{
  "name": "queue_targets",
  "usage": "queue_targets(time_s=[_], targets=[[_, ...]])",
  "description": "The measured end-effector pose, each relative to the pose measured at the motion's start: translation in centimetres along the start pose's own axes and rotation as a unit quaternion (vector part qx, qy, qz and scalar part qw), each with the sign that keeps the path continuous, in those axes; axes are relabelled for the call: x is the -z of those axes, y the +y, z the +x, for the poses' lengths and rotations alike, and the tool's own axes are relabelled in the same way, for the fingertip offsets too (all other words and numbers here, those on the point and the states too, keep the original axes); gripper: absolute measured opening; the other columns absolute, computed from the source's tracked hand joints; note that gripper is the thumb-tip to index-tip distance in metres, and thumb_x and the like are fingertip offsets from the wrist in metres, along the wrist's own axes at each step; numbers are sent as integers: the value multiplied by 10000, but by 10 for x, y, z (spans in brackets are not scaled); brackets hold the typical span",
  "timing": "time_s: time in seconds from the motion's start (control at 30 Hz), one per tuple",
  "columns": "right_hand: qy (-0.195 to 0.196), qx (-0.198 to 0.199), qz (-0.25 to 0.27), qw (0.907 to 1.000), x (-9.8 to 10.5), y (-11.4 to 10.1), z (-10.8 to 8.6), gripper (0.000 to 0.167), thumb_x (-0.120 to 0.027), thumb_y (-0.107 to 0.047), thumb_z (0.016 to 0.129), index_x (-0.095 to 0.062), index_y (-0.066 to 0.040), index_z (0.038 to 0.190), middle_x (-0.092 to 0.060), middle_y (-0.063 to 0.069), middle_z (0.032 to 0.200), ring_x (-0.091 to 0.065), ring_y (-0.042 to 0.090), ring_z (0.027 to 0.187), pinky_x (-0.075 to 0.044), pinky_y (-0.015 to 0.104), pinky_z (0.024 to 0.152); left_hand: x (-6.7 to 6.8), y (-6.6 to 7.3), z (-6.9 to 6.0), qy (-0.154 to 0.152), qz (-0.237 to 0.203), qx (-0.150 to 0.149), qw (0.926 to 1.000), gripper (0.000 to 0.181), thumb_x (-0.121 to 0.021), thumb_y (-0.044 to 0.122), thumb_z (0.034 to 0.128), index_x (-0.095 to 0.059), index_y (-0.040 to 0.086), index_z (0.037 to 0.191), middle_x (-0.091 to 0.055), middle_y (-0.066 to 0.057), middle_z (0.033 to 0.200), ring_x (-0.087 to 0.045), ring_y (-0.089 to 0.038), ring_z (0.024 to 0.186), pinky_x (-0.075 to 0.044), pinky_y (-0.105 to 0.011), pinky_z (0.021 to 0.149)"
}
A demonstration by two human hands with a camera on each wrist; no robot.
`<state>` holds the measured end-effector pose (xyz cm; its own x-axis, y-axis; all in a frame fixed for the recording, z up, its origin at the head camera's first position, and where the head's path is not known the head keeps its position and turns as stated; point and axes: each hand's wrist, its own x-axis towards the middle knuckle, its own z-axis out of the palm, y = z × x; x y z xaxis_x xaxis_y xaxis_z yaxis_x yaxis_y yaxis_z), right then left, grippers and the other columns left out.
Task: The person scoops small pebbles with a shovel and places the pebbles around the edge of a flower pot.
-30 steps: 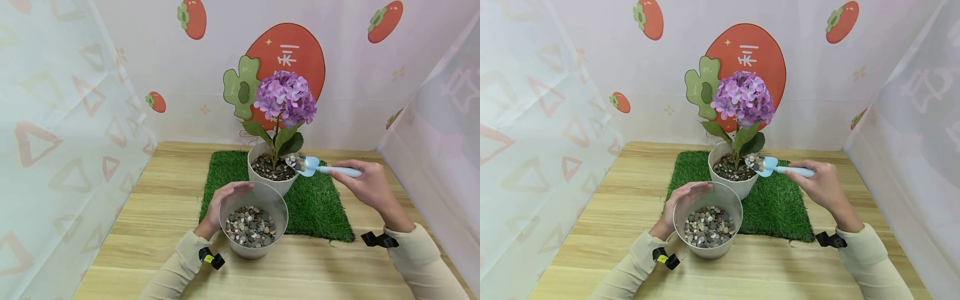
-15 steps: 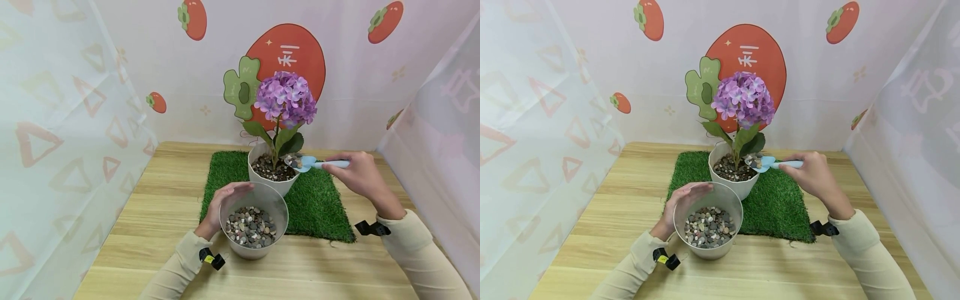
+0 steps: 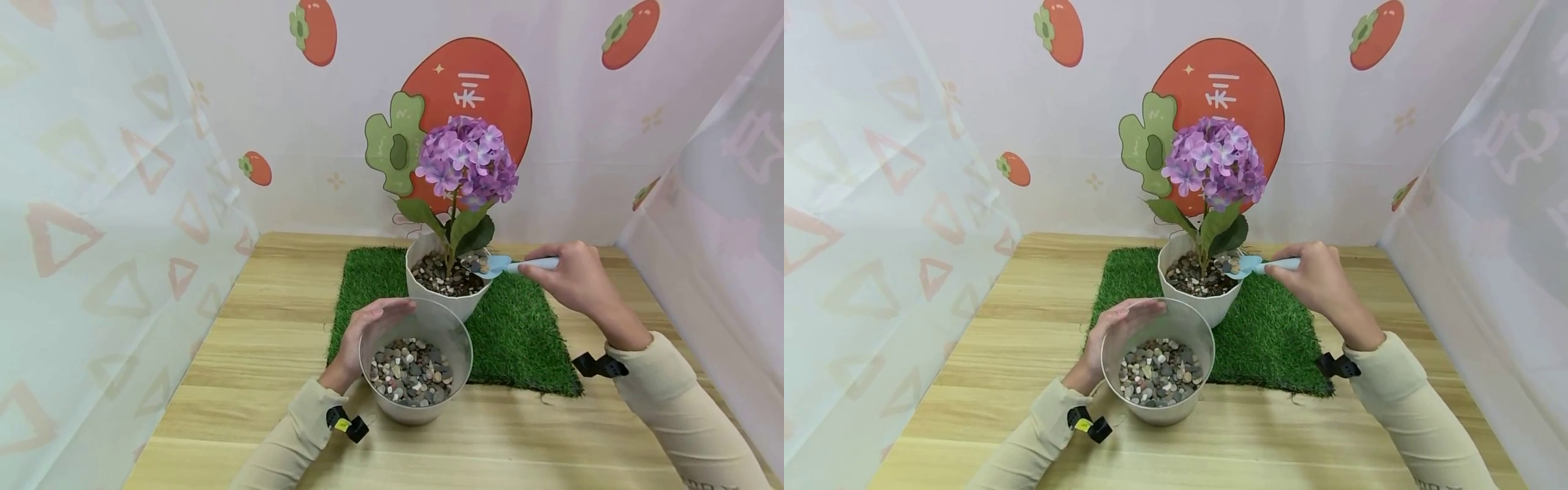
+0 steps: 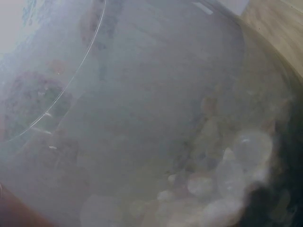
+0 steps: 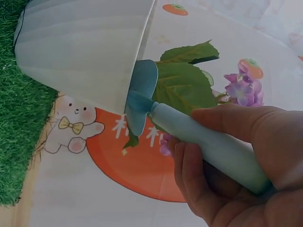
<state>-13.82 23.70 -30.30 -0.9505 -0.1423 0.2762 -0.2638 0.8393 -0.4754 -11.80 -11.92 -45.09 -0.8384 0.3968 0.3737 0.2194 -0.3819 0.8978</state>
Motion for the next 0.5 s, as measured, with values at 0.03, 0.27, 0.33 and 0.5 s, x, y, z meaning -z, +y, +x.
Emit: queue_targets(time_s=[0.03, 0.27, 0.33, 0.5], targets=[[-3, -13, -3, 10000, 1, -1, 1, 229, -795, -238, 923, -832, -29, 1007, -767, 112, 751, -389, 97, 427, -350, 251, 421, 0, 0, 0, 6, 4, 8, 10000, 546, -278, 182, 1094, -468, -210, 1423, -575, -346, 1458, -613, -316, 1384, -427, -430, 1260], [-202, -192, -79, 9996, 3, -10, 6, 219, -783, -237, 918, -837, -38, 993, -677, -2, 590, -397, 95, 428, -355, 249, 425, 0, 1, 1, 1, -15, 16, 10000, 545, -283, 180, 1093, -465, -213, 1423, -586, -327, 1460, -607, -329, 1391, -425, -432, 1262], [-288, -228, -76, 9993, 3, -13, 8, 220, -779, -235, 920, -835, -38, 999, -649, -23, 562, -391, 86, 423, -359, 245, 426, 0, 1, 1, -5, -37, 12, 10000, 545, -286, 181, 1092, -464, -214, 1423, -593, -318, 1459, -611, -319, 1388, -429, -425, 1259], [-466, -247, 12, 9986, -3, -19, 13, 251, -771, -231, 926, -825, -3, 1013, -692, 1, 608, -404, 88, 412, -361, 239, 418, -1, -1, 0, 23, -27, 39, 10000, 551, -288, 197, 1093, -474, -201, 1425, -598, -307, 1460, -615, -304, 1385, -437, -403, 1253]])
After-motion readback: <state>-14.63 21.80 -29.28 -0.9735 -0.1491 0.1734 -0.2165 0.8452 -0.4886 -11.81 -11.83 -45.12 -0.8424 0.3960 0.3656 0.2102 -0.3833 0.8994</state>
